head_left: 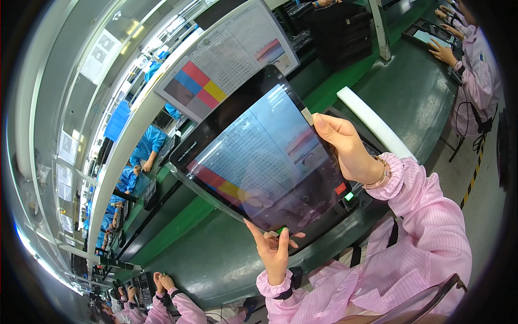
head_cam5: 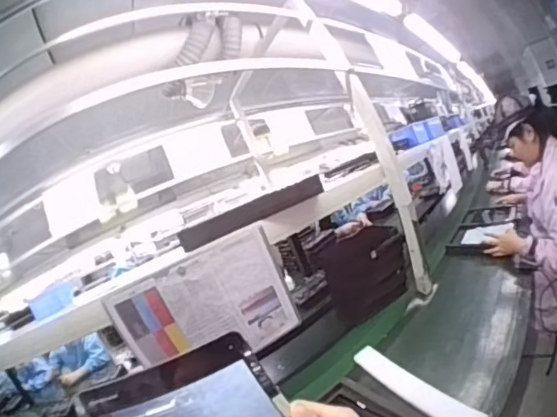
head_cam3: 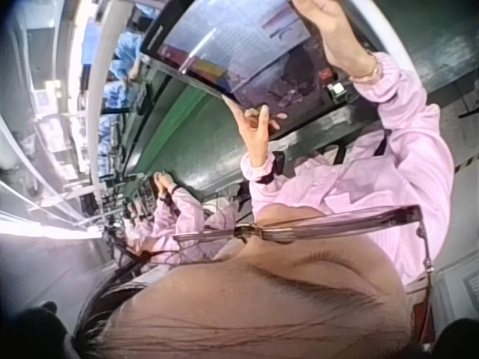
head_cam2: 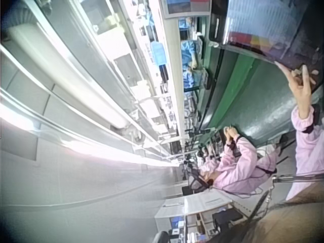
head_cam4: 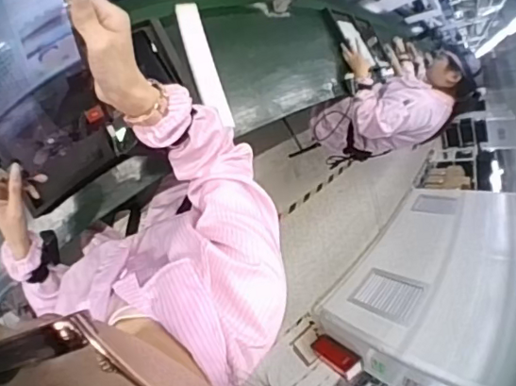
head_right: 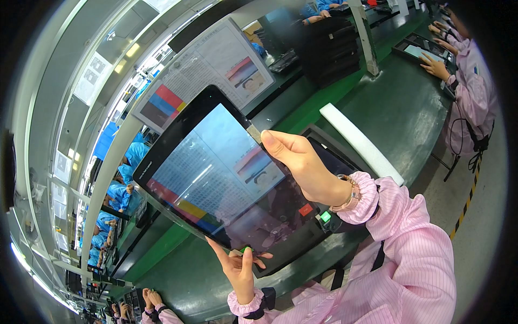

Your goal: Testing and inspecting electronic components on an assembly line using a tablet device and a white diffuser card.

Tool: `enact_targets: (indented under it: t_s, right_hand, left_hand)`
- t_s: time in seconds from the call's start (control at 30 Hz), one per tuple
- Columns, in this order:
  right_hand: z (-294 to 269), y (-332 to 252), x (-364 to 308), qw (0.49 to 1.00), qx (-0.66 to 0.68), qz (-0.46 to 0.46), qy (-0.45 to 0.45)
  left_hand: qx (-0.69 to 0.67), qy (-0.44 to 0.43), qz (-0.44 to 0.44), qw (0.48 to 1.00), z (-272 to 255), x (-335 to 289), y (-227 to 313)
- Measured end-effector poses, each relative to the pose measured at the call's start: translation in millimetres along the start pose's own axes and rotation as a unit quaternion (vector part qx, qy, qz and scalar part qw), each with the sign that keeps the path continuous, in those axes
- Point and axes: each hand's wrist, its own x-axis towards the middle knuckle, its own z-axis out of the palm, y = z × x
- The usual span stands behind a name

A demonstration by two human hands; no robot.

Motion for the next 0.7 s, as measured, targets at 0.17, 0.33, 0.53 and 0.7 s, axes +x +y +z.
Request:
enact_targets:
  t_s: [0.17,0.33,0.53,0.7]
  right_hand:
    - [6,-5,-2,1.000,0.017,0.008,0.015]
    - [0,-4,-2,1.000,0.013,0.008,-0.001]
    - [2,2,-5,1.000,0.003,0.019,-0.011]
    - [-6,21,-21,0.997,-0.013,0.074,-0.007]
  left_hand:
    - [-0.011,-0.003,0.009,1.000,0,-1,0]
    - [-0.017,-0.001,0.014,1.000,0,-1,-1]
    - [0.138,0.003,0.129,0.982,-15,-1,-19]
    - [-0.141,0.123,0.061,0.980,7,8,-21]
